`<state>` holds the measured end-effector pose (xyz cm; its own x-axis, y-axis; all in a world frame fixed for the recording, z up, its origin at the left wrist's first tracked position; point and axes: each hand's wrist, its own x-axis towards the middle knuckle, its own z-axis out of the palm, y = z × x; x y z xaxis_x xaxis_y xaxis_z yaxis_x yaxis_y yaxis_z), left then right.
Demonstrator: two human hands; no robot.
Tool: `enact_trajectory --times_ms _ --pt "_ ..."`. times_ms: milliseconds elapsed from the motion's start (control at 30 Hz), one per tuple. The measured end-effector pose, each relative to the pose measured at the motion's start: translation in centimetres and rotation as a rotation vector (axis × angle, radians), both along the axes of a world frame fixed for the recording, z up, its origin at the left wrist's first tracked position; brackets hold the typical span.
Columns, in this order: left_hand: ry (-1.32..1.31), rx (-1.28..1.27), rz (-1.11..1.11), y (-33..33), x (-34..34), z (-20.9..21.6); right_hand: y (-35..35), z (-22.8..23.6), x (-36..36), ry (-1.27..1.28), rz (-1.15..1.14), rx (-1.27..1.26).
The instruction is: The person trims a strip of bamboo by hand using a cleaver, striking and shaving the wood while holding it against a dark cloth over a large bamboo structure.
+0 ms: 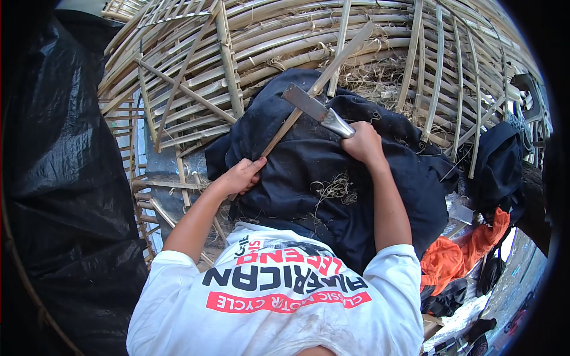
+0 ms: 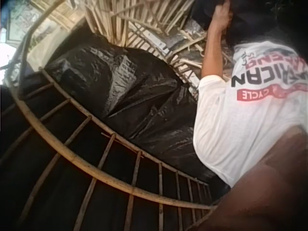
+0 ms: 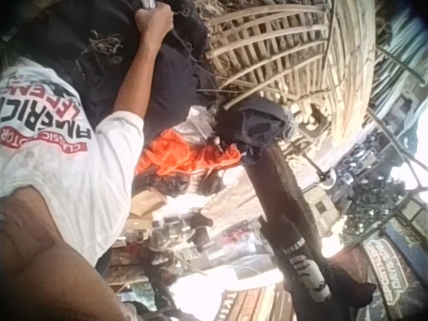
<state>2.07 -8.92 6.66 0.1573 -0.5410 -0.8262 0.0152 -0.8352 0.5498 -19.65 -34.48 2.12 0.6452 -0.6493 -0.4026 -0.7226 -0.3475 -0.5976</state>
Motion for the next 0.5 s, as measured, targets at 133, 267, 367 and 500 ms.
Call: enact_trajectory --times_ms 133,267,367,500 --pt "0.072 0.047 0.027 0.1 0.5 -0.3 0.2 -1.0 0.5 -0.089 -0.242 -0.292" --pt "0.088 0.055 0.036 0.2 0.8 -0.6 -0.8 -1.3 -0.1 -0.135 -0.256 -0.335" --pt "0.047 -0.012 0.02 0.6 0.6 -0.9 0.1 -0.8 -0.2 -0.242 -0.206 -0.225" --pt "0.018 -0.035 0.036 0.5 0.3 -0.6 1.8 0.2 -0.4 -0.427 -0.116 -0.005"
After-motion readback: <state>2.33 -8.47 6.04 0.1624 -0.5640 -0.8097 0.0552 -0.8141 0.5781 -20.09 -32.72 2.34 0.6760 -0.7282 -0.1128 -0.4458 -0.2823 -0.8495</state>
